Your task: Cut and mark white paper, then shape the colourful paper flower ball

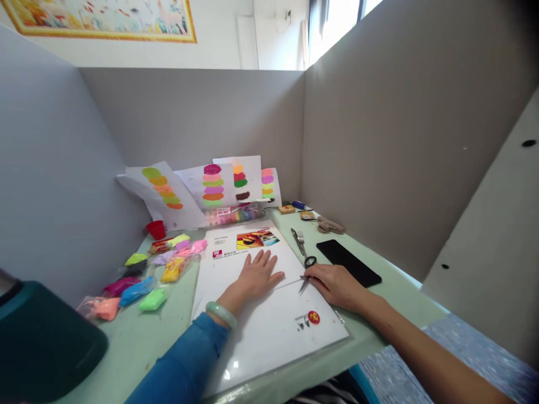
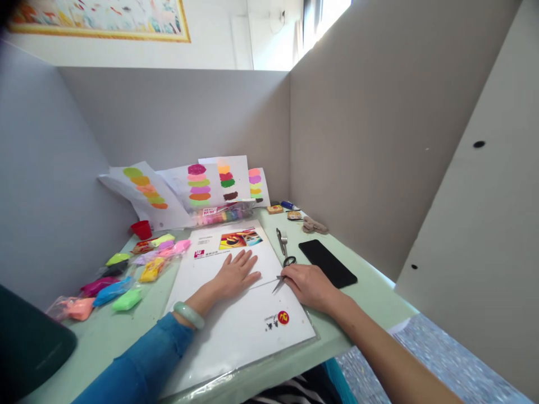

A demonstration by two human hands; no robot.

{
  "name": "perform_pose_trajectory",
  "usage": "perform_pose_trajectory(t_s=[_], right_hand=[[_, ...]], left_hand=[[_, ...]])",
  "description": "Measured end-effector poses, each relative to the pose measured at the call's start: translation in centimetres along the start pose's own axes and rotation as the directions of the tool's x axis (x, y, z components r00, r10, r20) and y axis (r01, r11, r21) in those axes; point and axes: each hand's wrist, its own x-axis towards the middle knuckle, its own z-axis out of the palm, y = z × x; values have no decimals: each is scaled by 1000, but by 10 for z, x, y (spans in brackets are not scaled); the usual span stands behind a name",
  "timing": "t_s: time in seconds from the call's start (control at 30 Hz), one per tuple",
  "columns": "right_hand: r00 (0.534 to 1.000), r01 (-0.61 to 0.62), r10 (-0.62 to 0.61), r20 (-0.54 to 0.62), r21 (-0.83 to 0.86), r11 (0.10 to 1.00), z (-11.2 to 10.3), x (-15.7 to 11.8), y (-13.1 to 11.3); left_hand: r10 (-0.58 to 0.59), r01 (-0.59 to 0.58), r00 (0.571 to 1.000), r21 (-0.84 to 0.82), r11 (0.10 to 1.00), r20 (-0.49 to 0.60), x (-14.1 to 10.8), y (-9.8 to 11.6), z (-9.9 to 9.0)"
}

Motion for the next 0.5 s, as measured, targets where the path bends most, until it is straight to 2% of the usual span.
perform_pose_trajectory(t_s=[0.23, 0.5], right_hand=[[997, 74, -74, -1, -27, 997, 4, 4, 2], [995, 98, -99, -25, -26, 995, 6, -11, 5]], left_hand=[[-14, 14, 1000, 0, 1000, -5, 2, 1, 0], [-46, 46, 999, 12, 999, -11, 2, 7, -2]])
